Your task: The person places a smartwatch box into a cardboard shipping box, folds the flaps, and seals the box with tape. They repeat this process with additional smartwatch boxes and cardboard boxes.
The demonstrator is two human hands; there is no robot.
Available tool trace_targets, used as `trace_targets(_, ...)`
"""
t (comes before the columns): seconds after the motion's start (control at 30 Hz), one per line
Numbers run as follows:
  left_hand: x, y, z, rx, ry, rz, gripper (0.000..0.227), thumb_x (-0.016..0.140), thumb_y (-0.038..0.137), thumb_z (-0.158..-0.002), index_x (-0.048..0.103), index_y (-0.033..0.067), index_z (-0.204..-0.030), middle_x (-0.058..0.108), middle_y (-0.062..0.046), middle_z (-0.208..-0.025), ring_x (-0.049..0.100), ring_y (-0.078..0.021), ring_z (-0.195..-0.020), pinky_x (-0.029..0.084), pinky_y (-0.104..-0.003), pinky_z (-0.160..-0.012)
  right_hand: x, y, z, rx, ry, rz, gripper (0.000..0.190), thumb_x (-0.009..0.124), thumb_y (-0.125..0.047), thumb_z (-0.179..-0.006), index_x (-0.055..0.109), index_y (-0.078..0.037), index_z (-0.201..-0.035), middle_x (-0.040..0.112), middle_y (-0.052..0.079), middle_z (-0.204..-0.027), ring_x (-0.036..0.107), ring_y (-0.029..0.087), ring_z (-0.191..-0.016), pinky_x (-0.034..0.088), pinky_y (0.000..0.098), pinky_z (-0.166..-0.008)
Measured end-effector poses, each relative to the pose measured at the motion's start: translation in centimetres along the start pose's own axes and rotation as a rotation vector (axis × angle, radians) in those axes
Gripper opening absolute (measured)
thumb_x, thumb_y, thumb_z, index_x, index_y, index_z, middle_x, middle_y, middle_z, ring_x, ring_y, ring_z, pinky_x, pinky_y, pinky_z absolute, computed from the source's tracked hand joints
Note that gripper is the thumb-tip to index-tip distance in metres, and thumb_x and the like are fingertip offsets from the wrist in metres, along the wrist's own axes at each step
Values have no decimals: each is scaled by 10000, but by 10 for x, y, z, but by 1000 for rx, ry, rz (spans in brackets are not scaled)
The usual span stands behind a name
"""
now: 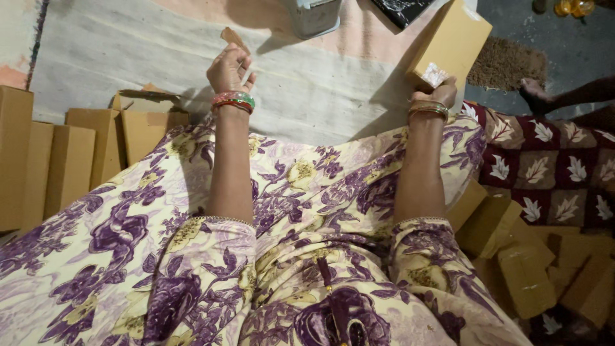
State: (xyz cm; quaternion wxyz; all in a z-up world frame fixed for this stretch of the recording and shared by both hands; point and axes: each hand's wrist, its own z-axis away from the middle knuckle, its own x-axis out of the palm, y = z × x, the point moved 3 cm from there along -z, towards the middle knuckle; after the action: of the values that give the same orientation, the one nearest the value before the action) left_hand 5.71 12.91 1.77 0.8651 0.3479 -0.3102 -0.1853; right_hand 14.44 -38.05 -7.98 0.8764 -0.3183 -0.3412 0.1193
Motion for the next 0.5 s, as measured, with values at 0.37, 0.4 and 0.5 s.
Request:
trace_targets(0.37, -27, 26, -17, 30, 101, 61, 378, 699, 116, -775, 723, 97, -1152, 664, 5, -733, 646, -112, -638, 495, -362, -598, 12, 29, 8, 207, -101, -248, 329, 626, -230, -919, 664, 14, -1137, 733, 185, -1046, 670, 337, -948, 596, 507, -844)
trace_targets(0.4, -32, 26, -21, 41, 107, 64, 370, 694, 112, -785, 717, 93, -1154, 660, 5, -731, 643, -111, -624, 498, -356, -589, 15, 27, 10, 171, -104, -304, 353, 627, -237, -934, 670, 30, -1162, 745, 203, -1074, 689, 355, -978, 616, 515, -873)
trace_targets(0.5, -46, 31, -43, 223, 140, -225, 385, 656, 50, -735, 779, 46, -1099, 689, -17, -748, 618, -90, -631, 508, -323, -570, 11, 16, 24, -3, -29, -271, 403, 674, -289, -957, 679, 48, -1177, 757, 208, -1057, 697, 366, -959, 622, 494, -841)
